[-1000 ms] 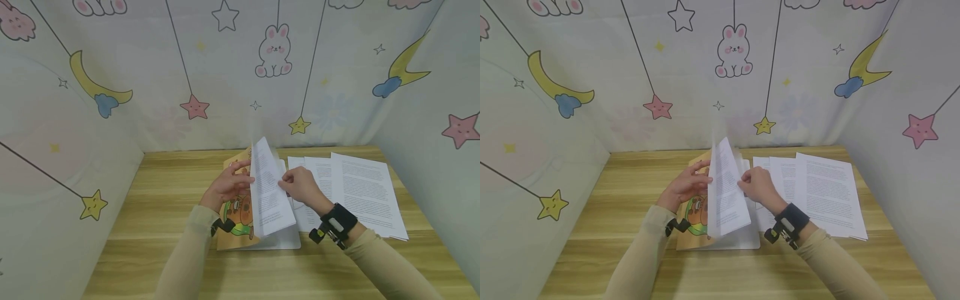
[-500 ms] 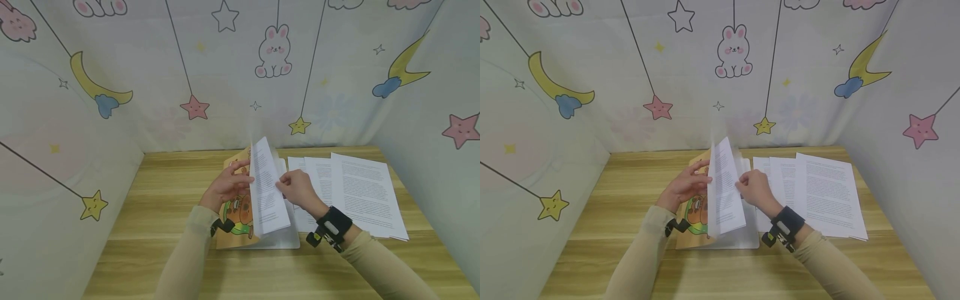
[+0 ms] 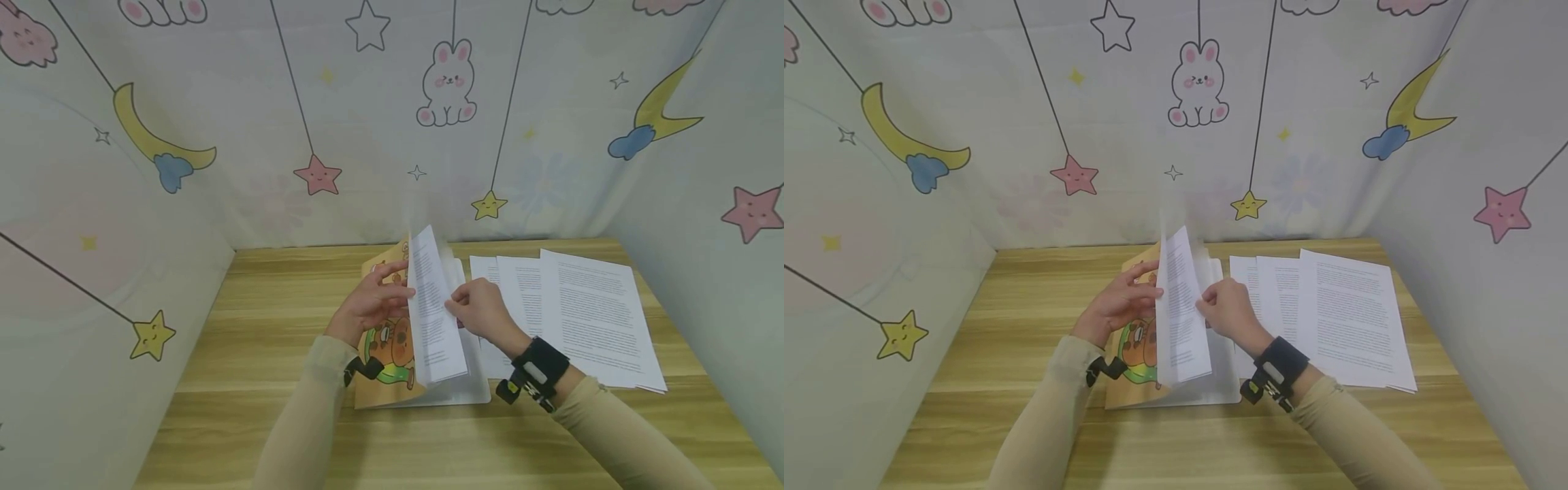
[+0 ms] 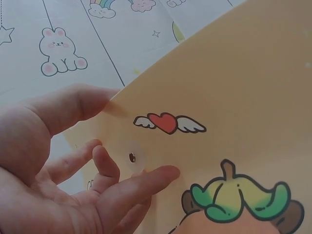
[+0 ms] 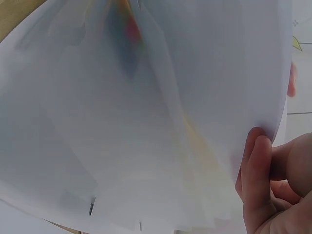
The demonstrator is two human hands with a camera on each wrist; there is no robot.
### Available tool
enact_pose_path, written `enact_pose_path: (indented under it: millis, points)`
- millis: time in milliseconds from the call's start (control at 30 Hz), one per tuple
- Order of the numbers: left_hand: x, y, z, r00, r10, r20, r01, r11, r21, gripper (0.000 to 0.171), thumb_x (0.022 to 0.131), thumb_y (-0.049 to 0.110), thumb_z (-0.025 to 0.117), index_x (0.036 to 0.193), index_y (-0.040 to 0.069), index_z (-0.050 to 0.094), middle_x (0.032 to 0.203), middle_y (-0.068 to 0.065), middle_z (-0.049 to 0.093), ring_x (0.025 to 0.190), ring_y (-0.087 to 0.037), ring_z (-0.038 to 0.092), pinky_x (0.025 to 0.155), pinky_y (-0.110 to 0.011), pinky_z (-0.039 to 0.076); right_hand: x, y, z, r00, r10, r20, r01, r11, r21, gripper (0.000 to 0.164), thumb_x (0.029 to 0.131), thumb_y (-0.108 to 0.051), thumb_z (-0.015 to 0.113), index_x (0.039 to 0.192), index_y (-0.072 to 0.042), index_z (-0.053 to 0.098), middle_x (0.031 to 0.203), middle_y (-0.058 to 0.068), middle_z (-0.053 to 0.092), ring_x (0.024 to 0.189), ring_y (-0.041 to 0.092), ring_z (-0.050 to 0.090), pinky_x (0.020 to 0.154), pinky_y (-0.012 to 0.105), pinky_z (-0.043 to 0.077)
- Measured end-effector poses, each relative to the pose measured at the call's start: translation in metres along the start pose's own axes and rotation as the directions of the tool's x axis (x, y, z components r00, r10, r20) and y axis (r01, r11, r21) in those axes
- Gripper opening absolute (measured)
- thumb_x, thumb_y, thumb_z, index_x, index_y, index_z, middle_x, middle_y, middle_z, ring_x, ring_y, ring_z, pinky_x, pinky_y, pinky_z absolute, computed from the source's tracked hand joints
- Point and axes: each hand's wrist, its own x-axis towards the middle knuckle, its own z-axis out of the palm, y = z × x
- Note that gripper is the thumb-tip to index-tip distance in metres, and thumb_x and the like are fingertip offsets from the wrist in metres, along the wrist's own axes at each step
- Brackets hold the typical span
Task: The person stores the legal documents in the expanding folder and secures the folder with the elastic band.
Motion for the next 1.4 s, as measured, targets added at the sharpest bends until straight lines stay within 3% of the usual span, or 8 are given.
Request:
enact_pose_path:
  millis: [333,667,967,1400]
  points:
    - [0.001,-0.001,0.000,1.000,0.001,0.010,-0.001,1.000,0.001,0.074,0.097,-0.008,0.065,0.161,0.019,0.041,0.150,-0.032,0.048,0.122,-0.050,0.064,0.086,-0.052,0.061,0.003,0.004,0.001,0.999,0.003,0.034,-0.002,1.000,-0.017,0.014,0.097,-0.011,0.073,0.097,0.001,0.081,0.079,0.008,0.075,0.061,0.015,0.069,0.054,0.028,0.050]
    - [0.001,0.001,0.001,1.000,-0.015,0.008,0.015,1.000,-0.006,0.077,0.097,-0.006,0.066,0.164,0.017,0.036,0.153,-0.030,0.047,0.126,-0.050,0.062,0.088,-0.052,0.060,0.009,0.002,-0.003,0.998,0.051,0.049,-0.050,0.999,-0.020,0.022,0.102,-0.015,0.067,0.108,0.003,0.078,0.086,0.011,0.075,0.063,0.016,0.071,0.057,0.027,0.055]
    - [0.001,0.002,0.003,0.999,-0.015,0.030,0.015,1.000,-0.004,0.079,0.096,-0.007,0.065,0.165,0.017,0.034,0.154,-0.030,0.045,0.130,-0.053,0.057,0.087,-0.049,0.061,0.012,0.001,-0.003,0.999,0.027,0.045,-0.025,0.999,-0.037,0.019,0.102,-0.010,0.065,0.107,0.005,0.077,0.084,0.010,0.074,0.063,0.016,0.070,0.056,0.027,0.055]
    - [0.002,0.001,0.005,1.000,0.001,0.012,-0.001,1.000,0.008,0.073,0.095,-0.006,0.066,0.160,0.018,0.043,0.149,-0.031,0.049,0.108,-0.037,0.072,0.086,-0.052,0.061,0.012,-0.002,0.005,0.997,0.060,0.049,-0.058,0.998,-0.028,0.020,0.102,-0.011,0.067,0.111,0.005,0.076,0.087,0.011,0.075,0.065,0.017,0.071,0.059,0.027,0.056]
